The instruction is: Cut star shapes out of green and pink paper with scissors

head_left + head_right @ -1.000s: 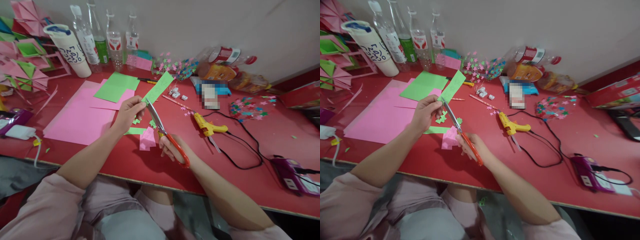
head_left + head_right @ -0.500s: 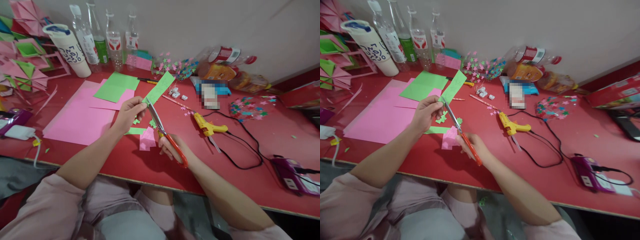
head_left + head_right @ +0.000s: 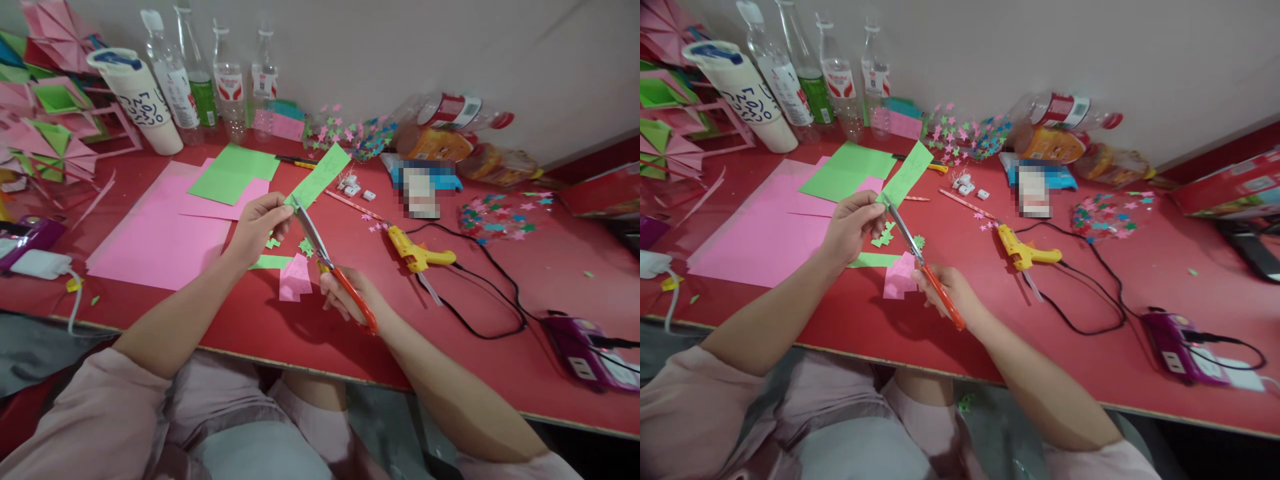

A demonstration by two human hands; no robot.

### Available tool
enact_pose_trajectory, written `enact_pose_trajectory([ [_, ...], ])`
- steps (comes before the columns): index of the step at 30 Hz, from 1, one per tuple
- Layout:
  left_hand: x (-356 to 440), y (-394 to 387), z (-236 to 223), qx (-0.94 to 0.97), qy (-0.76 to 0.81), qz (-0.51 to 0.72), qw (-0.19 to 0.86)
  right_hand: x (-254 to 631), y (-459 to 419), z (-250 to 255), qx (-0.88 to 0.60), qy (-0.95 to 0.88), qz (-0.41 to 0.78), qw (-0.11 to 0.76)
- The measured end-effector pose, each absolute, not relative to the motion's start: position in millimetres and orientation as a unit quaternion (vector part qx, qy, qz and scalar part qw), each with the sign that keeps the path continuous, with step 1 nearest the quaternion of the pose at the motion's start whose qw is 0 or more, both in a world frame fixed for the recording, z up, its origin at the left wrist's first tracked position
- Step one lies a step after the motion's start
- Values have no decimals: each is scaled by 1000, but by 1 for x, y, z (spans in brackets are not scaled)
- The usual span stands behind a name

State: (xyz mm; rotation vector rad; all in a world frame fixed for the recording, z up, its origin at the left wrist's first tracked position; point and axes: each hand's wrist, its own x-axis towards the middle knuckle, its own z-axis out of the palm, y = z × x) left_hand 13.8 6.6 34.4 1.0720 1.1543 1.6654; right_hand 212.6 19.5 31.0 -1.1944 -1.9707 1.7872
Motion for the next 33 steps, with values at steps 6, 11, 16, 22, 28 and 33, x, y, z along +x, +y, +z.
enact_pose_trajectory([
  [6, 12, 7, 35, 430, 452, 665, 411, 213, 20, 32, -396, -685, 598, 126],
  [11, 10, 7, 35, 424, 458, 667, 408, 212, 20, 36, -413, -686, 587, 115],
  [16, 10, 8, 33, 412, 467, 673, 399, 211, 20, 40, -420, -680, 590, 114],
  [22, 11, 8, 34, 399, 485, 681, 377, 212, 22, 35, -399, -672, 610, 133],
  [28, 11, 10, 34, 384, 482, 688, 382, 209, 24, 31, -407, -666, 611, 129],
  [33, 12, 10, 31, 391, 452, 674, 434, 206, 26, 30, -405, -664, 608, 162],
])
